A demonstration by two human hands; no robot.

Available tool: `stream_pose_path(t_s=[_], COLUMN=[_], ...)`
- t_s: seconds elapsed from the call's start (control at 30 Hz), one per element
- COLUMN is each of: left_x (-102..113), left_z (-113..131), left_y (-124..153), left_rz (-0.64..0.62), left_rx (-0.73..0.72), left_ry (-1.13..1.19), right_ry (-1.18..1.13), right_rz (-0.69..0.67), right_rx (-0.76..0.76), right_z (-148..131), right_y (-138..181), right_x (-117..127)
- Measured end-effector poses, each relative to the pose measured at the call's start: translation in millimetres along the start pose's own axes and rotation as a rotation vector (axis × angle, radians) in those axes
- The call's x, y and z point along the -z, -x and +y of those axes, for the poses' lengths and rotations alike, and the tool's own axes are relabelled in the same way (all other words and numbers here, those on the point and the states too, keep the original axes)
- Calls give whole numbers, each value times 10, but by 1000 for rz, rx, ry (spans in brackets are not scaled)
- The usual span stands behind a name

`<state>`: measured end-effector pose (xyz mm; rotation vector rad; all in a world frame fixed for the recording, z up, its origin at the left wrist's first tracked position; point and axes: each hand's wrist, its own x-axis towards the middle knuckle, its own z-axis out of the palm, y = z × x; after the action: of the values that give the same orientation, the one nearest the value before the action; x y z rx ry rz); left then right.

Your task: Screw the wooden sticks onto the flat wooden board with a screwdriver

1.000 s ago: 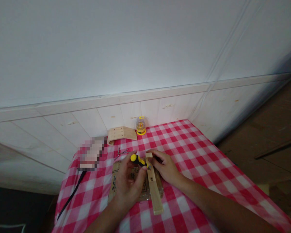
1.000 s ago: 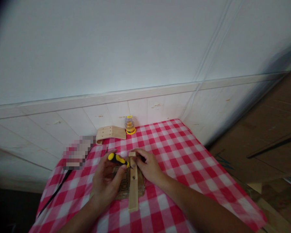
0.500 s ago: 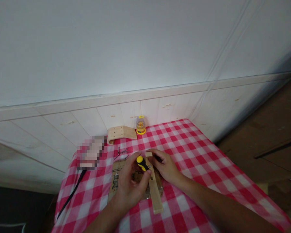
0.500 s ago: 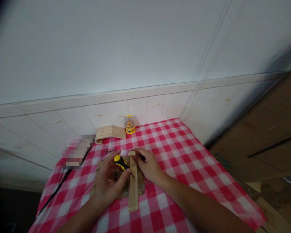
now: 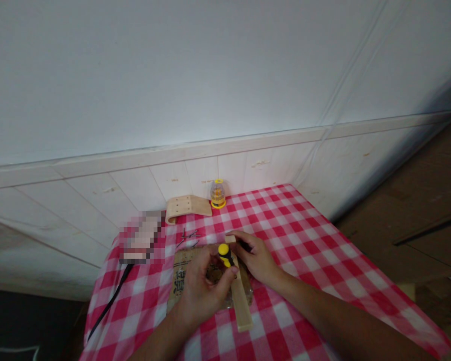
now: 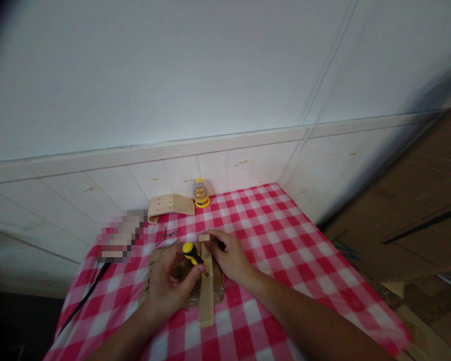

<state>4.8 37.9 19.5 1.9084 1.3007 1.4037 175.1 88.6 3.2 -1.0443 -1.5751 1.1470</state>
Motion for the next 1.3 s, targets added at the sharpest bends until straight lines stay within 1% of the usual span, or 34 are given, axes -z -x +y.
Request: stream_pose_path(t_s=[0.2, 0.3, 0.57, 0.7, 0.93, 1.07, 1.17, 1.3], left_x=[31, 31, 27, 44, 42, -1, -45, -89], left_z=[35, 50, 134, 180, 113, 74, 69, 48], left_y=[-14, -24, -56, -83, -39, 11, 9, -29], left_rz=[-23, 0, 56, 52, 40, 122, 206, 266], left_rx=[-13, -31, -55, -57, -92, -37, 52, 162], left_ry=[3, -33, -43, -49, -52, 25, 106, 213], right_ry=[7, -1, -18, -2, -13, -23, -18, -20], right_rz=[6, 10, 1, -5, -10, -7, -10, -17], right_rx=[3, 5, -11, -28, -37, -38, -28, -19], right_z=[19, 28, 3, -10, -38, -72, -79, -67], right_y=[1, -2, 2, 6, 12, 13, 13, 11], right_x=[5, 0, -3, 8, 4, 1, 1, -2])
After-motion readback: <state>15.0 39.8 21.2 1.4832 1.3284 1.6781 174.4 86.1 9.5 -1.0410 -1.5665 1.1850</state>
